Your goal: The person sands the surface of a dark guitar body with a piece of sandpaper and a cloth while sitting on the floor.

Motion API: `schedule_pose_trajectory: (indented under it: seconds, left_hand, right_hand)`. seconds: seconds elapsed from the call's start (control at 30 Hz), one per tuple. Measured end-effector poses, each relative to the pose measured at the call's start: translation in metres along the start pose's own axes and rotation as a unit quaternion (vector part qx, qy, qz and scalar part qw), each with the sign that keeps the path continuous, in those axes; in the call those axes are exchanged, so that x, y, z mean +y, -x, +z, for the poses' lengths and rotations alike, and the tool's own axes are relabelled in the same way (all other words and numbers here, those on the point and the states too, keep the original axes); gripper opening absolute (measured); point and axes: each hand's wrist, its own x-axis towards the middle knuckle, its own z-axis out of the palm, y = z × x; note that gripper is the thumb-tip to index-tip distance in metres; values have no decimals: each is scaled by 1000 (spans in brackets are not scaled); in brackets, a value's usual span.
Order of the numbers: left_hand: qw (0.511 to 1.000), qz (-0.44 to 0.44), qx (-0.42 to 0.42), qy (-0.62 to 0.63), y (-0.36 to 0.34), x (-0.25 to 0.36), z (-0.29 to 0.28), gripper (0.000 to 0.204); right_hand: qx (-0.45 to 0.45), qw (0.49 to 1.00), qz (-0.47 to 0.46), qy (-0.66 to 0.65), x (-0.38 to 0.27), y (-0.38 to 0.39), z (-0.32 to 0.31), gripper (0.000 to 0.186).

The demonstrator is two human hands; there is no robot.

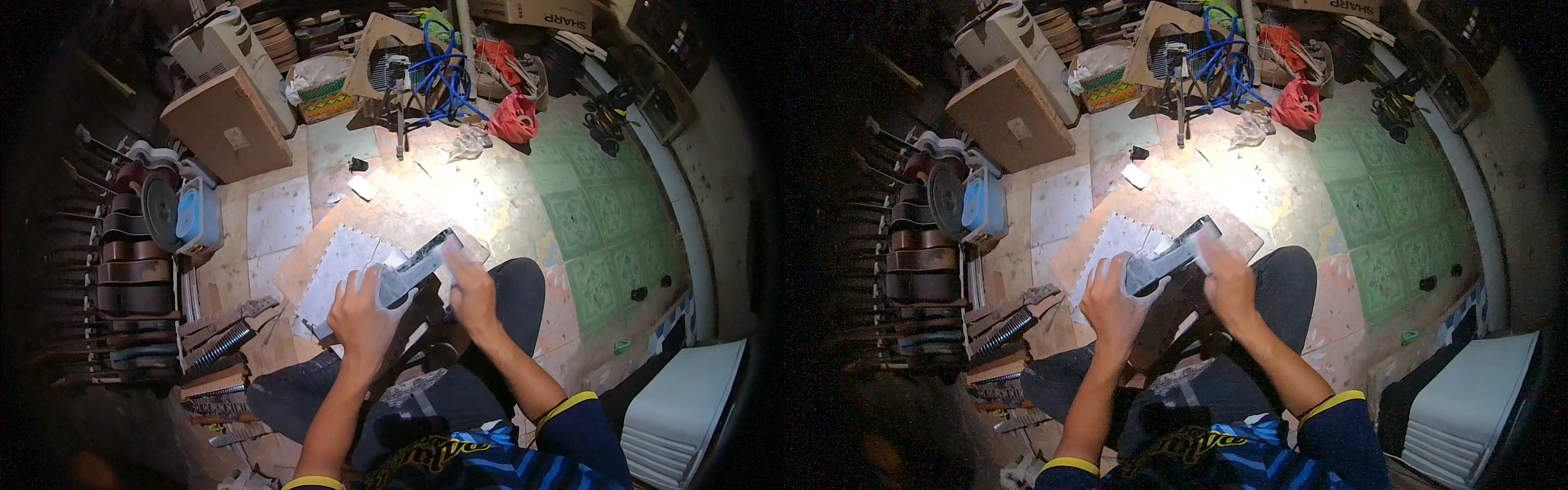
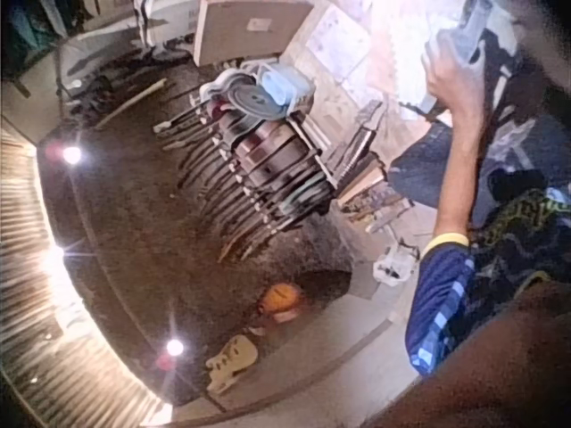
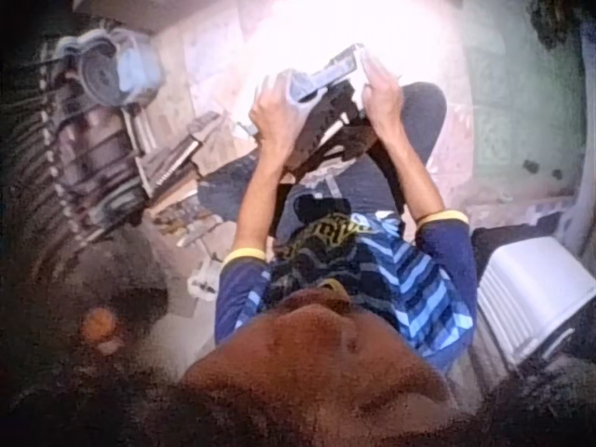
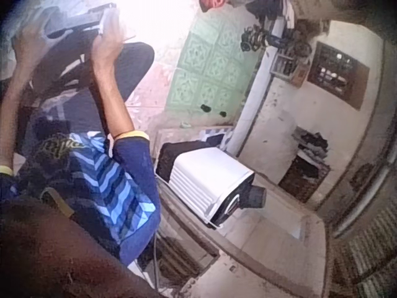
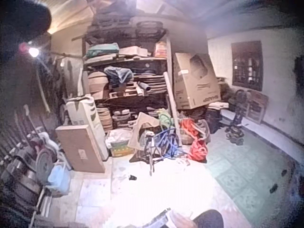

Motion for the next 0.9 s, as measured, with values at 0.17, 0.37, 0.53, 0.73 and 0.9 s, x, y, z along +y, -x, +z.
schedule_pose_trajectory:
  seconds: [0.17, 0.37, 0.53, 0.73, 0.9]
  left_hand:
    - [1000, -12, -14, -1, -1, 0, -1, 58]
    - [1000, -14, -21, -3, 2, 6, 0, 57]
    - [1000, -17, -23, -12, 4, 12, 1, 57]
    - [999, -3, -36, -10, 13, 12, -5, 54]
    - [999, 19, -29, -4, 29, 9, -1, 56]
  right_hand:
    - [3, 1000, -18, -10, 8, -15, -6, 72]
    - [5, 998, -61, -4, 11, -11, -2, 72]
    - [-21, 994, -11, -104, -16, 4, 1, 66]
    - [87, 990, 101, -49, 37, -23, -21, 62]
    - [17, 996, 14, -91, 11, 15, -27, 56]
